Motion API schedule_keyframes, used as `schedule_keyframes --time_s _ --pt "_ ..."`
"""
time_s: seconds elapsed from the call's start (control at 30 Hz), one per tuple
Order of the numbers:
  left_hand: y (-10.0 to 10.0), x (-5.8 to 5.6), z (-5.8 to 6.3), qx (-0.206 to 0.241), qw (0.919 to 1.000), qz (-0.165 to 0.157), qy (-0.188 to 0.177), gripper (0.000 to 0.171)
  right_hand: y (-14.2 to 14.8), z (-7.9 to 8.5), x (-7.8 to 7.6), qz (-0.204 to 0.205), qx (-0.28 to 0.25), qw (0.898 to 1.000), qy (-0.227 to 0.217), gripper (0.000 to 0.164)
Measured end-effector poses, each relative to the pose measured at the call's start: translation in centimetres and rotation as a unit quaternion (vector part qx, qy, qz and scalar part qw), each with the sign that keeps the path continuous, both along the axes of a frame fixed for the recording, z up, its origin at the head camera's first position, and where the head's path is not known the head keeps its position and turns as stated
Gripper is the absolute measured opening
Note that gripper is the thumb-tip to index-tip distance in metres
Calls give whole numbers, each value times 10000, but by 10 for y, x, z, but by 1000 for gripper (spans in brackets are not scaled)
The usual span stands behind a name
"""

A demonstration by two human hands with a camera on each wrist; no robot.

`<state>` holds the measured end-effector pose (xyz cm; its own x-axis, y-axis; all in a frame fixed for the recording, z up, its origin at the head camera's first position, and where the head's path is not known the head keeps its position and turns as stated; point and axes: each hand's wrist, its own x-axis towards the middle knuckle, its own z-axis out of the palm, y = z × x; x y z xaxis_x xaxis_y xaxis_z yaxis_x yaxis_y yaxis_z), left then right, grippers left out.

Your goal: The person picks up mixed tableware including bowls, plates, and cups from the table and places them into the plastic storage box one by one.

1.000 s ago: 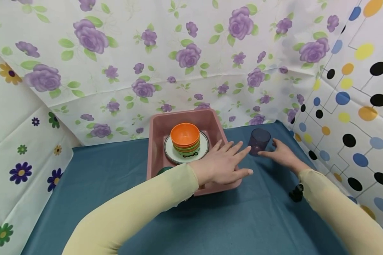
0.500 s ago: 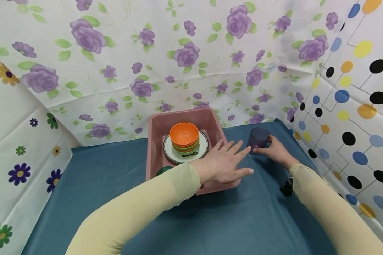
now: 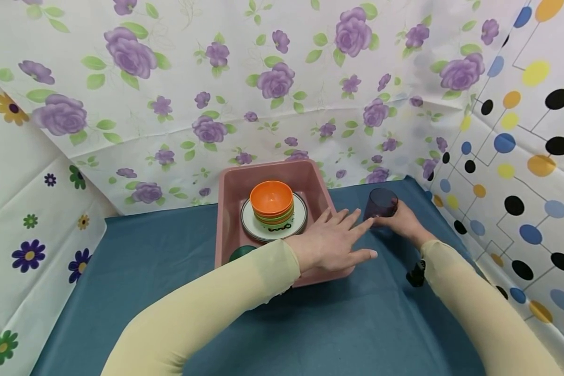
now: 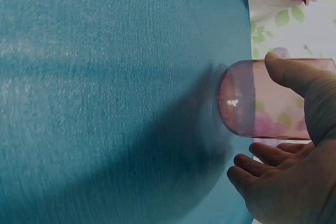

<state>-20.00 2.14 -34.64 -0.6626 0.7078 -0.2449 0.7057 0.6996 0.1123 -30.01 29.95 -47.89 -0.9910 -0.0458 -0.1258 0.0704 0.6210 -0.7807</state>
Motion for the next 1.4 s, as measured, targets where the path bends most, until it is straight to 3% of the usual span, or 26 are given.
schedule_keyframes --time_s 0.9,1.4 --pt "1 4 0 -16 10000 -6 3 78 -9 -7 -1 -314 -188 9992 165 85" --pt "-6 5 2 116 9999 -57 -6 78 -8 17 13 -163 -288 9990 293 90"
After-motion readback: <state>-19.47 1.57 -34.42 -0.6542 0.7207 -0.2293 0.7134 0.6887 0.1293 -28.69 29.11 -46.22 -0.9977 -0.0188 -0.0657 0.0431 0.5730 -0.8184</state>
